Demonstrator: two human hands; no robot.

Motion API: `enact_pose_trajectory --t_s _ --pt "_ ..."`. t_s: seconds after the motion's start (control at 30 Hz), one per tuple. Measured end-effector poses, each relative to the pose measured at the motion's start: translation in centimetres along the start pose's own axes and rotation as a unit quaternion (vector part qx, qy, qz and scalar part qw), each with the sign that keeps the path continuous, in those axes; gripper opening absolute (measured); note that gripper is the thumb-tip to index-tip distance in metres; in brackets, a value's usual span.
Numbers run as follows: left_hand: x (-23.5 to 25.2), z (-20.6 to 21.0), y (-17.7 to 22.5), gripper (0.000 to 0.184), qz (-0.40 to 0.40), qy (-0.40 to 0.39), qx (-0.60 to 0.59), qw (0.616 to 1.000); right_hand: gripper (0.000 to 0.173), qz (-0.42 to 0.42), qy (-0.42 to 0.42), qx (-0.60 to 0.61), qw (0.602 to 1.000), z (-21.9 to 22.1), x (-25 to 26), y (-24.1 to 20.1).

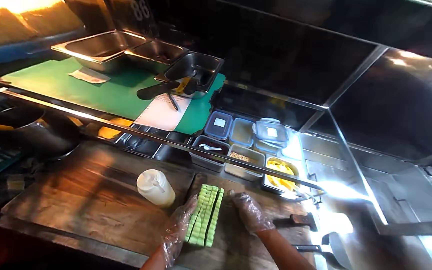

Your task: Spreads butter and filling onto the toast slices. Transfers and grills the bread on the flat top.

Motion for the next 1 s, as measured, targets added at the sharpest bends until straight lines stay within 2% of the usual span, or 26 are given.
enact_pose_trajectory --t_s 0.1,0.2,0.27,0.3,0.37,0.43,0.47,0.6,0.7,0.8,1.0 --pt "-0.7 0.4 1.1 0.059 0.026 -0.024 0.096 0.995 0.038 -0.025 -0.022 0.013 0.999 0.2 -1.2 -0.5" --pt "-0.7 0.5 0.5 0.060 0.045 0.002 0.128 0.991 0.036 -0.004 0.013 0.032 0.999 -0.3 -0.7 0.4" --pt "-1.0 0.6 0.6 0.064 0.044 0.012 0.151 0.987 0.037 -0.004 -0.002 0.008 1.000 -0.3 -0.1 0.5" --pt "-1.3 0.8 0.9 0.072 0.047 0.011 0.181 0.982 0.038 -0.011 -0.014 -0.004 1.000 -0.1 -0.1 0.3" --pt "-1.7 2.0 1.9 0.101 0.054 0.009 0.268 0.962 0.037 -0.034 -0.034 -0.008 0.999 0.1 -0.9 -0.4" --pt "-1.3 3.3 2.5 0.127 -0.011 -0.004 0.366 0.930 0.034 -0.039 -0.026 0.033 0.998 -0.1 -1.5 -1.0" --pt "-1.0 3.8 2.6 0.131 -0.046 -0.015 0.396 0.917 0.033 -0.026 -0.017 0.063 0.998 -0.5 -1.6 -1.3" --pt "-0.2 3.8 3.4 0.129 -0.097 -0.038 0.406 0.908 0.032 0.001 0.045 0.129 0.991 -0.5 -0.2 -0.7" --pt "-0.2 3.5 3.7 0.127 -0.085 -0.034 0.393 0.915 0.042 -0.030 -0.015 0.032 0.999 0.4 0.5 -1.5" --pt "-0.3 3.6 3.5 0.126 -0.071 -0.025 0.379 0.922 0.043 -0.060 -0.050 -0.021 0.997 0.7 -0.8 -1.9" --pt "-0.2 3.4 2.9 0.127 -0.048 -0.011 0.362 0.931 0.043 -0.019 -0.090 -0.054 0.994 0.8 -2.7 -2.8"
Point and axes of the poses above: each hand's wrist, its own x-axis towards the middle knuckle, its own z-axis out of the palm, y = z × x, the point moved 4 cm from there along x, towards the middle knuckle, and after that the axes turned 7 degrees about -y, right-handed, at the moved point
